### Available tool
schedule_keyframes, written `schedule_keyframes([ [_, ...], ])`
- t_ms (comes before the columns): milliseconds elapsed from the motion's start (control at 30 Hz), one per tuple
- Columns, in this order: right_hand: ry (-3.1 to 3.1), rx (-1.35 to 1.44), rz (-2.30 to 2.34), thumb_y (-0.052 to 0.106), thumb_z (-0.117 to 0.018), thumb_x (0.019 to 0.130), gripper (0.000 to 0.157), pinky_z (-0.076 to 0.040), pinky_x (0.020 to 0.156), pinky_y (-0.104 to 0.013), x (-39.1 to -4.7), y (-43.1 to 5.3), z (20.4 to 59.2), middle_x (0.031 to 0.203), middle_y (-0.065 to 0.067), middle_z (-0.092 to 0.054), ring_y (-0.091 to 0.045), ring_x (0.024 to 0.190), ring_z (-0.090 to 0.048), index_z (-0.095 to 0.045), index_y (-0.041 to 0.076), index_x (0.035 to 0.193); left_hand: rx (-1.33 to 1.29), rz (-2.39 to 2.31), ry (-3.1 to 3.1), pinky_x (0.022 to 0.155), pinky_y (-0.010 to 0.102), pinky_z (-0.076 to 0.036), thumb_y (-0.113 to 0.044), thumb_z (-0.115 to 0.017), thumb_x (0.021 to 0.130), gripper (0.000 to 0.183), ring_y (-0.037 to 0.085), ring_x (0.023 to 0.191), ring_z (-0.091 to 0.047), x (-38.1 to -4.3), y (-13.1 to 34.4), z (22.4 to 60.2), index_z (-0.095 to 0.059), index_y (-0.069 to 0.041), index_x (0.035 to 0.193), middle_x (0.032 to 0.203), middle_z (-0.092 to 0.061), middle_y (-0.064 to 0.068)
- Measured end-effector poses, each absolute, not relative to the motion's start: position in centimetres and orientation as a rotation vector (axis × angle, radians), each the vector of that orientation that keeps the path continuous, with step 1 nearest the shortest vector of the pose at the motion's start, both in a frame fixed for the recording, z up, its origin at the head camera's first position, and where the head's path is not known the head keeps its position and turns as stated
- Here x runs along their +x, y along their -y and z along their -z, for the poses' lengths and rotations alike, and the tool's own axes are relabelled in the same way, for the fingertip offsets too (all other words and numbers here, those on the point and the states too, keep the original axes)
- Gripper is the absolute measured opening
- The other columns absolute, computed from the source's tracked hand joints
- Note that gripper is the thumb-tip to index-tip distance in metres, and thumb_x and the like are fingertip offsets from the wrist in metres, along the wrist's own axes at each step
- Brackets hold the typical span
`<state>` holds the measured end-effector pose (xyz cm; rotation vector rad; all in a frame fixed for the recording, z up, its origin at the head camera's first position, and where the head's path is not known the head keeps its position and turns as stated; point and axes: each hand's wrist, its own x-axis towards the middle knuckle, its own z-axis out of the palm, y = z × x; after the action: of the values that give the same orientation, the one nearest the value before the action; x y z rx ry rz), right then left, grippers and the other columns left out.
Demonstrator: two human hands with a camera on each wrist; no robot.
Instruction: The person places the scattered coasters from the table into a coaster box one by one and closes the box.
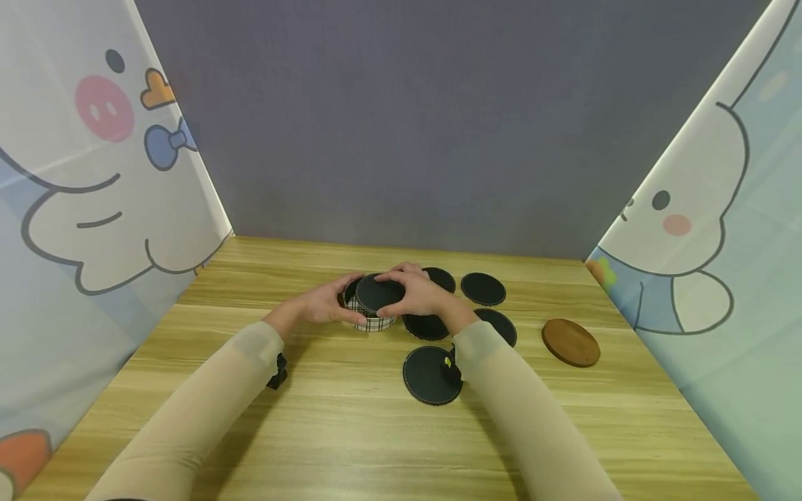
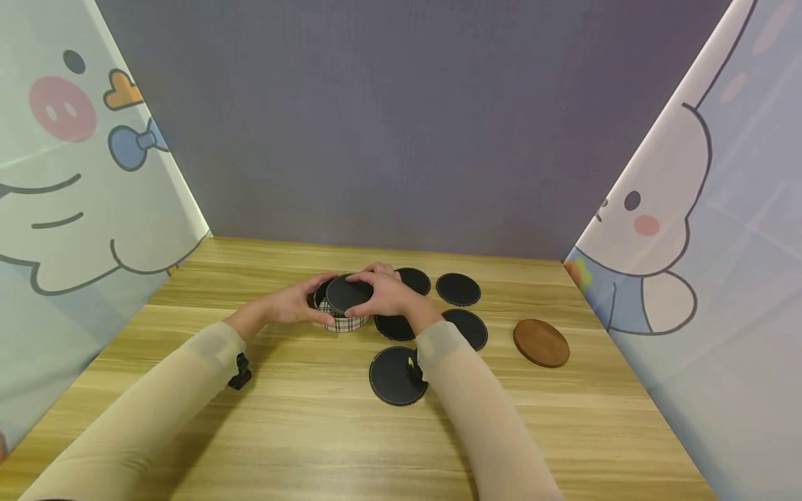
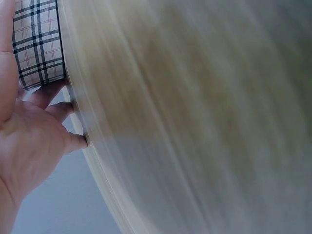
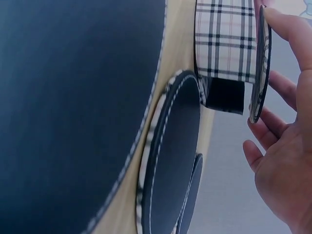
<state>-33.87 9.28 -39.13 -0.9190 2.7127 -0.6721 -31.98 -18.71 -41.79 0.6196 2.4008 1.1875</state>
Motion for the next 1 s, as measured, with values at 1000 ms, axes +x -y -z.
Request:
schedule_keyframes([
  [1000, -2.666, -0.982, 0.607, 0.057, -0.082, 0.096, 0.08, -0.021, 0.131, -0.063, -34.1, -8.2, 39.5, 0.175, -0.005, -0.036, -0.034, 0.163, -0.027, -0.052, 0.031, 0.166, 0.632, -1.18, -2.413, 0.099, 0.041, -0.056, -0.039, -0.089, 0.095, 0.114, 0.034, 0.134, -0.064, -32.1, 18.6, 42.0, -0.014, -0.019, 0.178, 0.169, -0.043, 0.024],
])
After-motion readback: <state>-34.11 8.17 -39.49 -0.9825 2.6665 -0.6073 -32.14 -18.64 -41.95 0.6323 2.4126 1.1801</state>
